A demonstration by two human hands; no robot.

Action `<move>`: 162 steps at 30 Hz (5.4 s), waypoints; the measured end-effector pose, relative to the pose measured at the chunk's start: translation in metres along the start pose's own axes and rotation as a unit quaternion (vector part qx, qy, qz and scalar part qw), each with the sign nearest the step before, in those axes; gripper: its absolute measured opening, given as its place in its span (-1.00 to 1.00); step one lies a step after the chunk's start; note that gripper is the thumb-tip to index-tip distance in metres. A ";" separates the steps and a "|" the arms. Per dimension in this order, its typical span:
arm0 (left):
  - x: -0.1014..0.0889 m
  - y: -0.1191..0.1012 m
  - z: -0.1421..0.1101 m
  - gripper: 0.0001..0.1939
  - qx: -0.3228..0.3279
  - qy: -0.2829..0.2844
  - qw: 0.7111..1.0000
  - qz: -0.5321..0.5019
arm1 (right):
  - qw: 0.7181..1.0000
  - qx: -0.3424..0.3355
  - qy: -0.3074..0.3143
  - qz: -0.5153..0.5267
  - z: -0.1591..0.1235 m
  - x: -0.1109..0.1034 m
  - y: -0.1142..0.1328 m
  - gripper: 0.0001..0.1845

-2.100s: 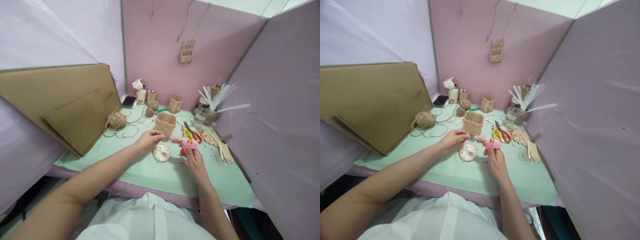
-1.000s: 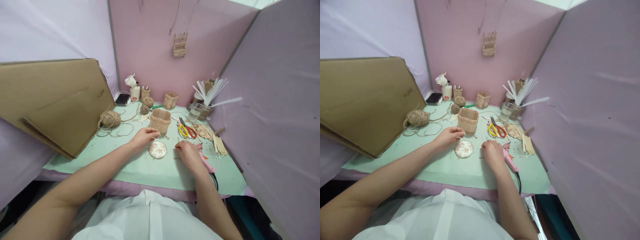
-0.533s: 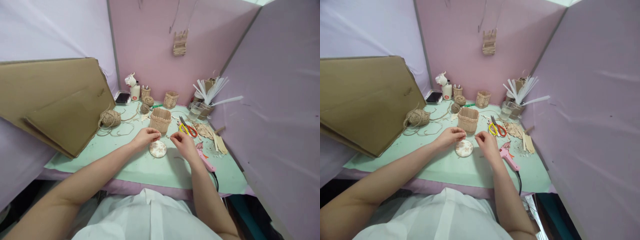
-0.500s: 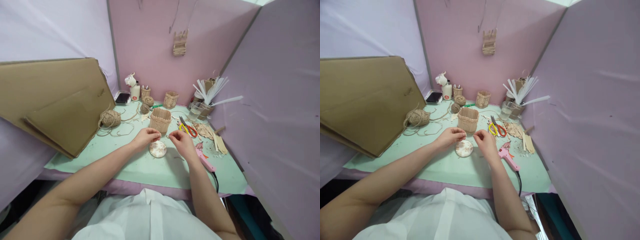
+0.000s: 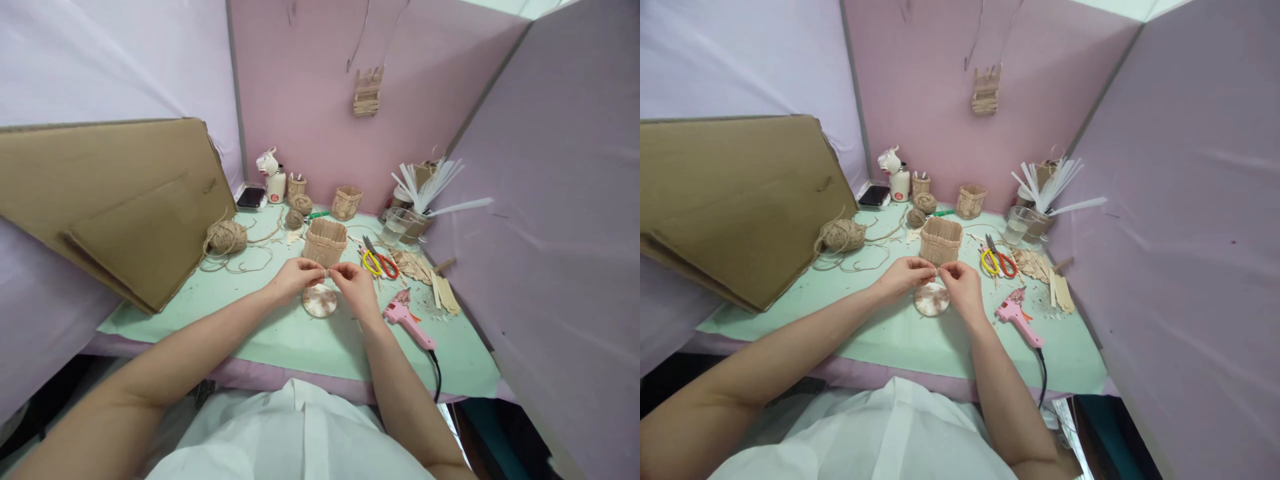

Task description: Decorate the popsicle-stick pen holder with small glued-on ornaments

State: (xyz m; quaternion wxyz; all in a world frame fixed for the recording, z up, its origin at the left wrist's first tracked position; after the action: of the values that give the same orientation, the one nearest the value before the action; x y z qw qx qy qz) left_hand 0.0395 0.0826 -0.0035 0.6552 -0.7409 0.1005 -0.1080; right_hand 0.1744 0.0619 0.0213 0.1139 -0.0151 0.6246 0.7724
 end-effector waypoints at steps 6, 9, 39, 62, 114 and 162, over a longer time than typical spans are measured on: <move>0.001 -0.002 -0.001 -0.79 0.009 0.003 1.000 0.005 | 1.000 -0.003 0.001 -0.003 0.000 0.001 0.000 -0.83; 0.001 -0.002 -0.001 -0.78 0.007 0.004 1.000 0.003 | 1.000 -0.006 0.000 -0.004 -0.001 0.002 0.000 -0.83; 0.001 0.003 -0.001 -0.79 -0.012 -0.014 1.000 -0.019 | 1.000 0.013 -0.007 0.023 -0.001 0.004 -0.010 -0.77; 0.006 0.007 -0.002 -0.81 -0.024 0.006 1.000 -0.007 | 0.999 0.046 0.005 0.030 -0.004 0.002 -0.012 -0.77; 0.009 0.008 -0.001 -0.73 0.018 0.016 0.997 0.079 | 0.993 0.064 -0.005 0.097 0.000 -0.002 -0.013 -0.83; 0.004 -0.007 -0.003 -0.77 0.097 -0.018 0.979 0.179 | 0.997 -0.063 0.038 0.013 -0.005 0.001 0.005 -0.74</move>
State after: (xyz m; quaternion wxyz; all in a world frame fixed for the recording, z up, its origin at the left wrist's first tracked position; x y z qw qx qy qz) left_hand 0.0420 0.0792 0.0044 0.7343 -0.6459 0.2084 0.0152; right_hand 0.1716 0.0558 0.0249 0.0783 -0.0436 0.5786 0.8107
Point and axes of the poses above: each hand's wrist, its own z-axis towards the middle knuckle, its own x-axis out of the palm, y = z × x, the point moved 9 cm from there along z, towards the middle knuckle, and after that the axes turned 8 degrees about z, right-handed, at the moved point
